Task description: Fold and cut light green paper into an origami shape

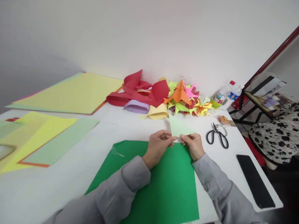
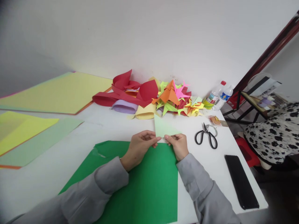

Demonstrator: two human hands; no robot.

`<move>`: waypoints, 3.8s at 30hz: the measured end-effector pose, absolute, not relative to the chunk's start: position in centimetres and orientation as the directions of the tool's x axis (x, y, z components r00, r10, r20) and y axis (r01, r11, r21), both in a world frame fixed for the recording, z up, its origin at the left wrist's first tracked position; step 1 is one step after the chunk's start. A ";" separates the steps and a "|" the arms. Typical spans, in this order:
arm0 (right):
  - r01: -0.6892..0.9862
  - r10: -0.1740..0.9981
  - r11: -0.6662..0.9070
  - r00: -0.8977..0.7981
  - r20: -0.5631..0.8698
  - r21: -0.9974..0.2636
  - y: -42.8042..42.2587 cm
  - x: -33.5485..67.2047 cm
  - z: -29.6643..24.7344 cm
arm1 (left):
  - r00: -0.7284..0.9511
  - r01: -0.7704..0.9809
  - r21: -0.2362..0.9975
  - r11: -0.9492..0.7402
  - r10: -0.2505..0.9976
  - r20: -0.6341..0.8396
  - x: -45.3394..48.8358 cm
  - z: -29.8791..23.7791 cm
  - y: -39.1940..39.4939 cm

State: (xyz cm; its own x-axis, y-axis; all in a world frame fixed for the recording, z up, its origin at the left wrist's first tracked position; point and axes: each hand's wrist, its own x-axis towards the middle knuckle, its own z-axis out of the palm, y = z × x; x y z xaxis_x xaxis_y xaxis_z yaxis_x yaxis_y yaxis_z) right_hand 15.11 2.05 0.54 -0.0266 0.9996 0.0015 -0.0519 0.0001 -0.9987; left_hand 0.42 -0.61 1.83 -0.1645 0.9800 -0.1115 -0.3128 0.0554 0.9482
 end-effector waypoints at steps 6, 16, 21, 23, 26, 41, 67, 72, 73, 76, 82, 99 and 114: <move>-0.193 0.998 -0.006 0.061 -0.018 -0.981 2.6 15.3 0.5 | -0.134 -0.282 0.959 0.017 0.989 -0.057 0.4 1.7 -0.7; -0.385 0.993 0.014 0.114 -0.033 -0.923 3.3 16.0 1.0 | -0.073 -0.302 0.953 0.028 0.996 -0.052 0.2 1.9 -0.9; -0.430 0.996 0.046 0.088 0.009 -0.902 3.3 16.0 1.2 | -0.083 -0.345 0.936 0.067 0.991 -0.101 0.2 1.8 -0.8; -0.426 0.997 0.045 0.080 0.012 -0.904 3.2 15.9 1.2 | -0.088 -0.359 0.930 0.073 0.990 -0.112 0.2 1.7 -0.7; -0.342 1.000 0.016 0.001 0.017 -0.939 2.7 15.5 0.9 | -0.088 -0.358 0.931 0.073 0.990 -0.111 0.1 1.6 -0.6; -0.108 1.000 -0.018 0.000 -0.018 -0.994 2.0 15.1 0.7 | 0.013 -0.227 0.973 0.045 0.999 -0.043 0.0 2.2 -1.1; 0.015 0.998 0.052 -0.042 0.051 -0.999 1.3 15.0 0.9 | 0.024 -0.244 0.967 0.070 0.998 -0.066 0.2 2.1 -1.0; -0.190 0.994 0.043 0.112 0.022 -0.981 2.4 15.6 1.3 | 0.003 -0.211 0.976 0.049 0.999 -0.049 0.1 1.9 -0.9; -0.229 0.989 0.049 0.146 0.015 -0.972 2.6 15.7 1.4 | 0.003 -0.208 0.977 0.049 0.999 -0.049 0.1 1.8 -0.9; -0.291 0.981 0.072 0.195 0.014 -0.954 2.9 15.9 1.6 | 0.008 -0.202 0.978 0.056 0.998 -0.055 0.1 1.8 -0.8; -0.376 0.985 0.052 0.173 -0.015 -0.925 3.0 16.1 1.4 | 0.023 -0.219 0.973 0.069 0.998 -0.065 0.2 1.8 -0.9; -0.101 0.983 0.053 -0.170 0.070 -0.993 0.9 14.8 1.3 | 0.107 -0.163 0.982 0.094 0.991 -0.077 0.4 1.7 -1.1; -0.491 0.994 -0.051 -0.113 0.006 -0.870 0.4 14.2 2.2 | 0.201 -0.090 0.993 0.080 0.978 -0.061 0.6 1.0 -1.2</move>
